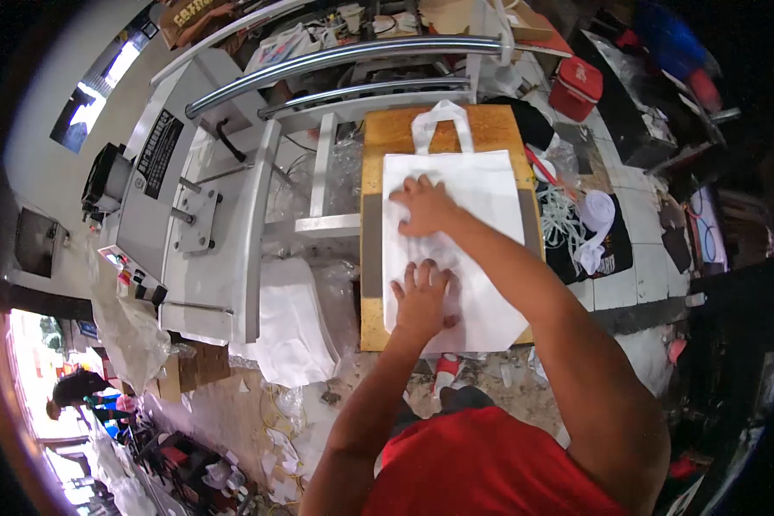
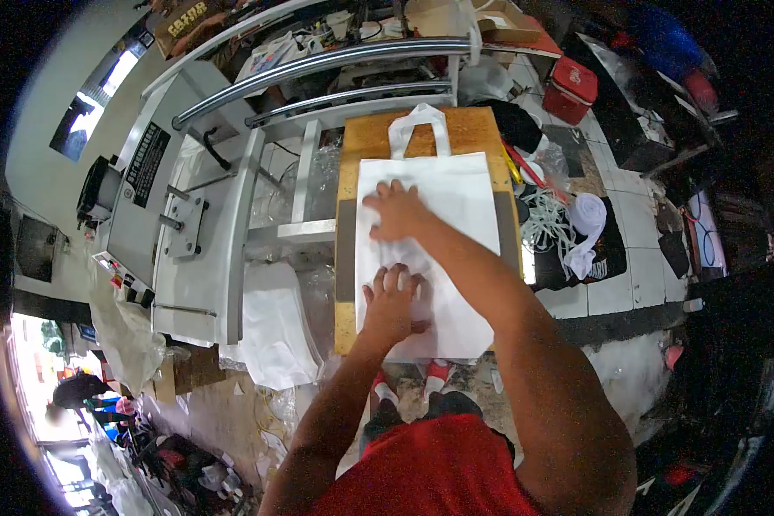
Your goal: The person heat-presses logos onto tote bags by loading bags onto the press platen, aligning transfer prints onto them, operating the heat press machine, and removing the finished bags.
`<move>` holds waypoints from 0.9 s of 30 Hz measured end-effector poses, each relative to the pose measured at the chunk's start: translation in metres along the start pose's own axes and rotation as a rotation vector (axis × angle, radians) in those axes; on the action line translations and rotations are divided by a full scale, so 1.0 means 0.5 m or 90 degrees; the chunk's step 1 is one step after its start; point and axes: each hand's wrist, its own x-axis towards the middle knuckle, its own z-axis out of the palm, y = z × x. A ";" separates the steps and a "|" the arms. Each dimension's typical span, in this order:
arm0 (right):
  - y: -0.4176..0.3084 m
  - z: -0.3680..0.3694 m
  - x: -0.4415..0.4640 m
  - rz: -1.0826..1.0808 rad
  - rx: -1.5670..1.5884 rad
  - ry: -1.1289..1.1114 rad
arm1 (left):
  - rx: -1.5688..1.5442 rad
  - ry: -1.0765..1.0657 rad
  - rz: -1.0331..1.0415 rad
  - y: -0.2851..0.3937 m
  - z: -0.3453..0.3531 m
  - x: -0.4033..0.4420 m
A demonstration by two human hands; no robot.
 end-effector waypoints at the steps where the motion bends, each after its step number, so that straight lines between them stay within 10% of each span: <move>1: 0.017 0.002 0.032 0.014 0.003 0.007 | -0.015 0.014 -0.003 -0.002 0.006 0.000; 8: 0.018 -0.011 0.099 0.147 -0.004 -0.056 | -0.021 -0.021 -0.015 0.005 -0.012 0.000; 15: 0.032 0.019 -0.253 0.066 0.136 0.403 | -0.015 -0.015 -0.012 -0.001 0.000 0.004; 27: 0.023 0.071 -0.541 0.228 -0.033 0.230 | 0.037 0.190 0.029 -0.049 0.040 -0.042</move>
